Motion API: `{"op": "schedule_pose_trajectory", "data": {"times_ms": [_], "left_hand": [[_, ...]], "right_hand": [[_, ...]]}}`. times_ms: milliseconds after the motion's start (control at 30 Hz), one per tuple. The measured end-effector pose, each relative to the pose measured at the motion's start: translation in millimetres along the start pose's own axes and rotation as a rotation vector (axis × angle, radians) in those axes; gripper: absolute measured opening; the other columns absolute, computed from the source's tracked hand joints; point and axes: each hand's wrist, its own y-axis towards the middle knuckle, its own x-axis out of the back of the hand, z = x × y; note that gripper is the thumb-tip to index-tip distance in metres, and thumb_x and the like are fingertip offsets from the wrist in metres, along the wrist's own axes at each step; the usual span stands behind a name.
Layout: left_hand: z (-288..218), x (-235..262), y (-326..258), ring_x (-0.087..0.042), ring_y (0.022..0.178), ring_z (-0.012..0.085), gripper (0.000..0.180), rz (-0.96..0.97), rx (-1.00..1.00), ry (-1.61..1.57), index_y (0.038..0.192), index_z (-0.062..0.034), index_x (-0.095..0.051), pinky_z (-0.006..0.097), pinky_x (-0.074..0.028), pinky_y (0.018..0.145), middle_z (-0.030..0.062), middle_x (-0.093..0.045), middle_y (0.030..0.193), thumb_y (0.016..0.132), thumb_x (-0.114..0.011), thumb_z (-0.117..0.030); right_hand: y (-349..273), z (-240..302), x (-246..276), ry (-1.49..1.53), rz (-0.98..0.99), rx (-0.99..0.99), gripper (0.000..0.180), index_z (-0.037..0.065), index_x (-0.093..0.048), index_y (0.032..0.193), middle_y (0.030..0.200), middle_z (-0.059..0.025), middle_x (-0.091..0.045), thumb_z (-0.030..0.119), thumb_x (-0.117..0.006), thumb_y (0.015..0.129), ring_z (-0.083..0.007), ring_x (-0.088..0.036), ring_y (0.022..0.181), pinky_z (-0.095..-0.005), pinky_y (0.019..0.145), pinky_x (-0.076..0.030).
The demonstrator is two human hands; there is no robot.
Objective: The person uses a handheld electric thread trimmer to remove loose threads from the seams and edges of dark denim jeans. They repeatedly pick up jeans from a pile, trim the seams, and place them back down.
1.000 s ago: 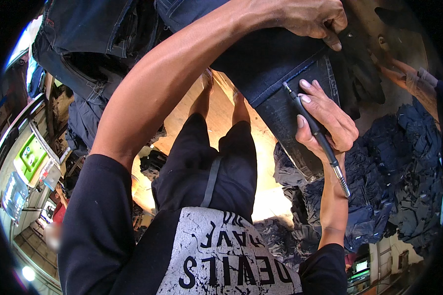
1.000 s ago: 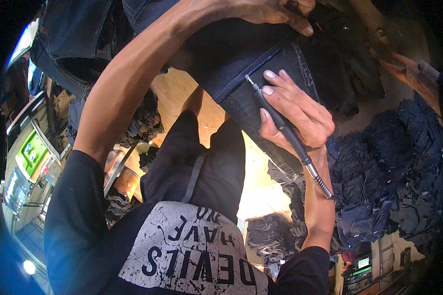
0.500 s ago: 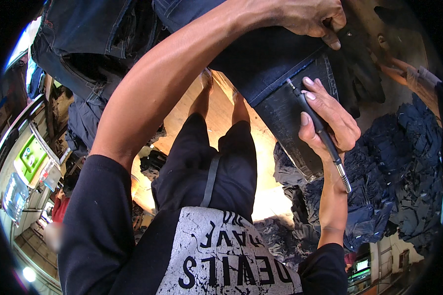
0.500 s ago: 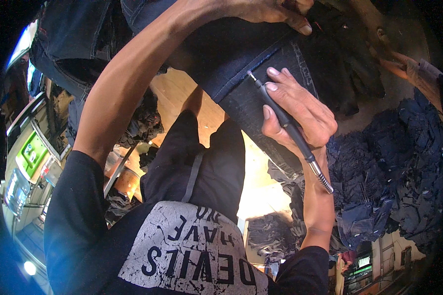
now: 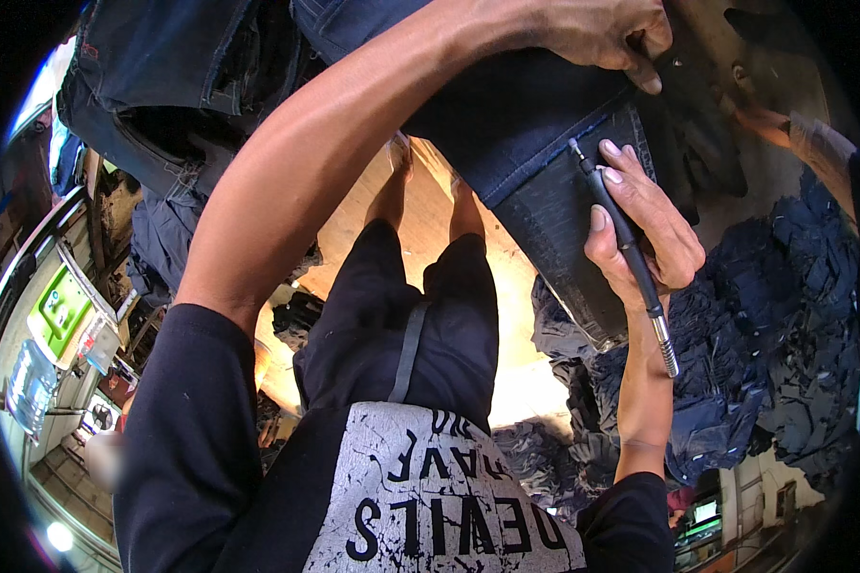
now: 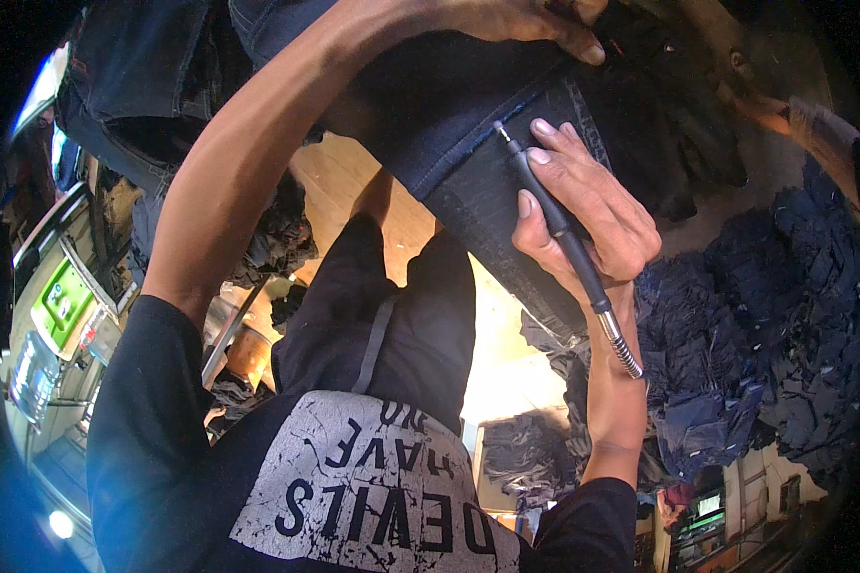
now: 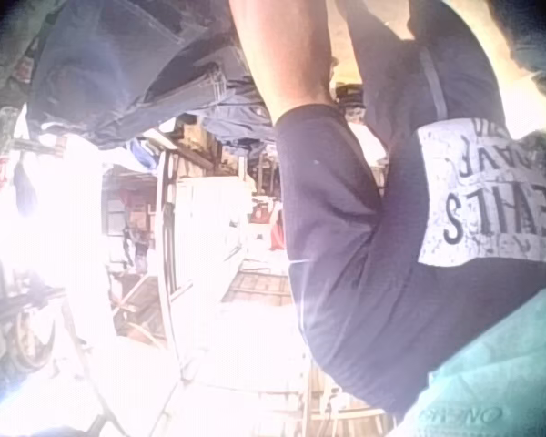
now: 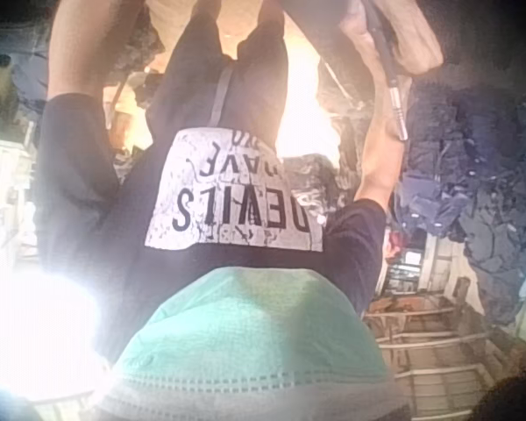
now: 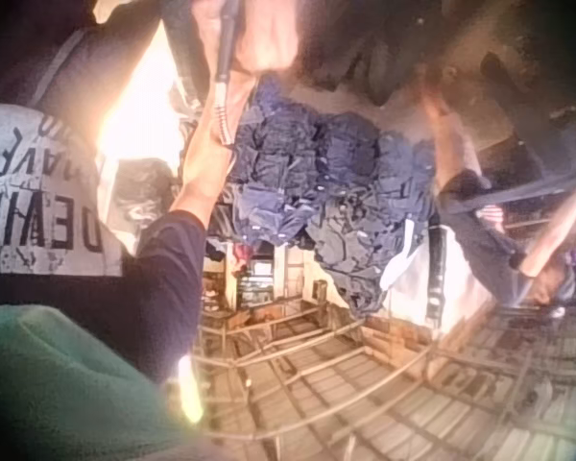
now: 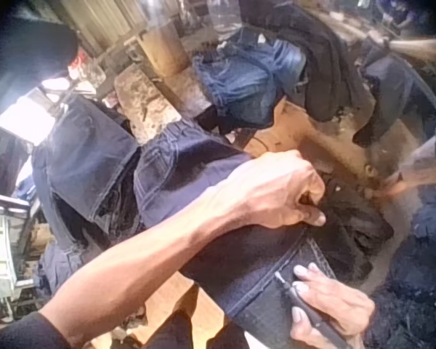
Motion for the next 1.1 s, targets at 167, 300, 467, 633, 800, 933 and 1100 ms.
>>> {"op": "schedule_pose_trajectory", "data": {"times_ms": [167, 300, 467, 633, 800, 933, 1100], "left_hand": [[-1.5, -0.5, -0.1, -0.073, 0.075, 0.042, 0.027, -0.029, -0.037, 0.022, 0.085, -0.0022, -0.077, 0.05, -0.055, 0.066, 0.0223, -0.072, 0.078, 0.083, -0.088, -0.027], [-7.2, 1.8, -1.5, -0.073, 0.075, 0.0422, 0.027, -0.015, -0.011, 0.023, 0.085, -0.0021, -0.076, 0.051, -0.056, 0.067, 0.0225, -0.072, 0.078, 0.083, -0.088, -0.027], [10.3, -9.3, 0.0, -0.073, 0.075, 0.0417, 0.028, -0.035, -0.05, 0.006, 0.084, -0.0017, -0.076, 0.05, -0.055, 0.067, 0.0221, -0.072, 0.079, 0.084, -0.087, -0.027], [-10.9, -12.0, -32.6, -0.068, 0.081, 0.0374, 0.037, -0.435, -0.254, 0.202, 0.094, -0.0011, -0.07, 0.046, -0.053, 0.072, 0.0167, -0.071, 0.094, 0.084, -0.089, -0.032], [-133.9, -31.9, -143.3, -0.053, 0.121, 0.0265, 0.084, -1.065, 1.133, -0.201, 0.131, 0.003, -0.042, 0.042, -0.043, 0.105, 0.0155, -0.049, 0.124, 0.085, -0.092, -0.047], [-149.6, -82.9, -168.3, -0.072, 0.083, 0.0194, 0.075, -0.563, 1.233, -1.225, 0.122, 0.0108, -0.06, 0.033, -0.06, 0.074, 0.0146, -0.068, 0.101, 0.095, -0.08, -0.057], [-123.2, -97.1, -194.3, -0.075, 0.065, 0.0166, 0.04, -0.613, 1.036, -0.796, 0.082, 0.0059, -0.072, 0.029, -0.058, 0.061, 0.0149, -0.077, 0.077, 0.095, -0.086, -0.03]], "right_hand": [[-2.1, -1.8, -0.9, 0.031, 0.019, 0.012, 0.024, -0.001, -0.083, 0.105, 0.108, -0.0194, -0.082, 0.009, -0.083, 0.083, -0.0353, -0.078, 0.113, -0.0511, 0.105, -0.06], [-1.3, -0.9, -0.5, 0.06, 0.072, 0.055, 0.023, -0.003, -0.083, 0.102, 0.106, -0.02, -0.082, 0.009, -0.083, 0.083, -0.0352, -0.079, 0.112, -0.0502, 0.104, -0.061], [-0.3, -1.7, -0.1, -0.012, 0.035, 0.043, 0.025, -0.002, -0.082, 0.105, 0.106, -0.021, -0.082, 0.009, -0.082, 0.083, -0.0349, -0.079, 0.111, -0.0493, 0.104, -0.061], [-6.0, 2.5, 8.0, 0.088, 0.037, 0.087, 0.026, -0.003, -0.08, 0.107, 0.107, -0.0232, -0.081, 0.004, -0.081, 0.082, -0.0379, -0.078, 0.112, -0.0503, 0.104, -0.06], [-15.9, 17.0, 13.8, 0.209, -0.348, -0.238, 0.027, -0.003, -0.073, 0.12, 0.127, -0.0247, -0.076, 0.011, -0.073, 0.097, -0.0366, -0.073, 0.123, -0.0459, 0.111, -0.055], [-19.0, 6.7, 9.1, 0.118, -0.343, -0.28, 0.025, -0.002, -0.075, 0.117, 0.123, -0.023, -0.078, 0.007, -0.073, 0.094, -0.0344, -0.074, 0.121, -0.0448, 0.109, -0.056], [-21.7, 3.8, 10.7, 0.069, -0.317, -0.217, 0.025, -0.002, -0.076, 0.115, 0.12, -0.0222, -0.079, 0.003, -0.072, 0.091, -0.0323, -0.075, 0.119, -0.0439, 0.109, -0.056]]}}
